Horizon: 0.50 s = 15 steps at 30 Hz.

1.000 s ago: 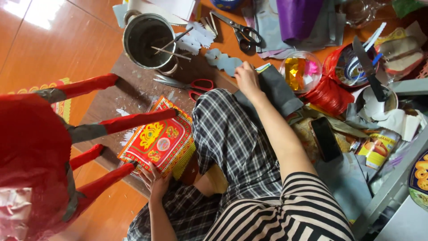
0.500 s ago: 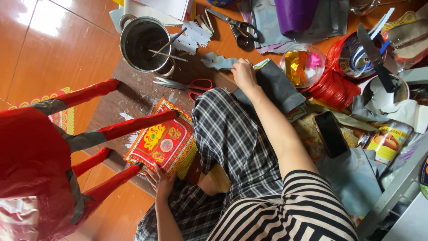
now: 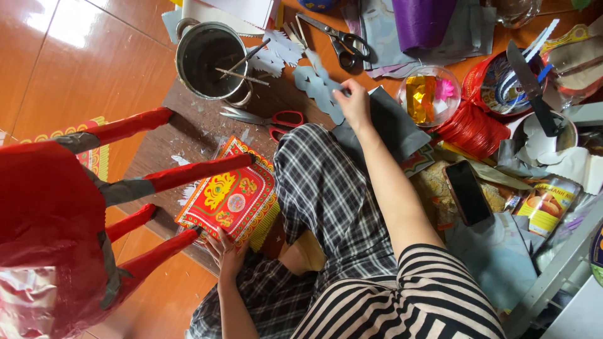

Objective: Decorating a red paper horse model with colorful paper patterns and glue

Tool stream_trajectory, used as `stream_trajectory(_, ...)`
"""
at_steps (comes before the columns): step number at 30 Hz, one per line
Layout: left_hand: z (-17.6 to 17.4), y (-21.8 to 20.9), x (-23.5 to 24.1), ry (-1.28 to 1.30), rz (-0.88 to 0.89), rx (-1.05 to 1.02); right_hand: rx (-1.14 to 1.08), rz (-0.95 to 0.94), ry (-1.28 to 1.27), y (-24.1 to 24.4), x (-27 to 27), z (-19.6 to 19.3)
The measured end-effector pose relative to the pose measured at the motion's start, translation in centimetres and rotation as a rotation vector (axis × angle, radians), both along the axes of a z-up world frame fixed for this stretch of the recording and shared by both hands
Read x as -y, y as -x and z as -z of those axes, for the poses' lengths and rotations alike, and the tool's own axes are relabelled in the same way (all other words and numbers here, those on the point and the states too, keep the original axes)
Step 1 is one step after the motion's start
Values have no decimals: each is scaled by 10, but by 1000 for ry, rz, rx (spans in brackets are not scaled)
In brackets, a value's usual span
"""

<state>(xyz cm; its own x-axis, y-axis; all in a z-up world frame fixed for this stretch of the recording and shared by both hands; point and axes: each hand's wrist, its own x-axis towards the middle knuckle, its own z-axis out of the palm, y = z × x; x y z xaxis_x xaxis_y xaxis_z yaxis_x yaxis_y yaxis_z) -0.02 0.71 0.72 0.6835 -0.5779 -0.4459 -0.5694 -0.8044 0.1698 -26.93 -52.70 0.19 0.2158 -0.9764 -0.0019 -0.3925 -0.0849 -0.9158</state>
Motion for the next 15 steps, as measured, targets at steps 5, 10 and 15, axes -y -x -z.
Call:
stream_trajectory(5,-1,-6,-2,63,-78,-141,51,45,-32,12,9,46)
stream_trajectory(10,-20,-8,1,110,-202,-191,222,314,96,6,-6,-10)
stream_trajectory(15,9,-22,-6,124,-297,-117,316,276,257,-5,-53,-67)
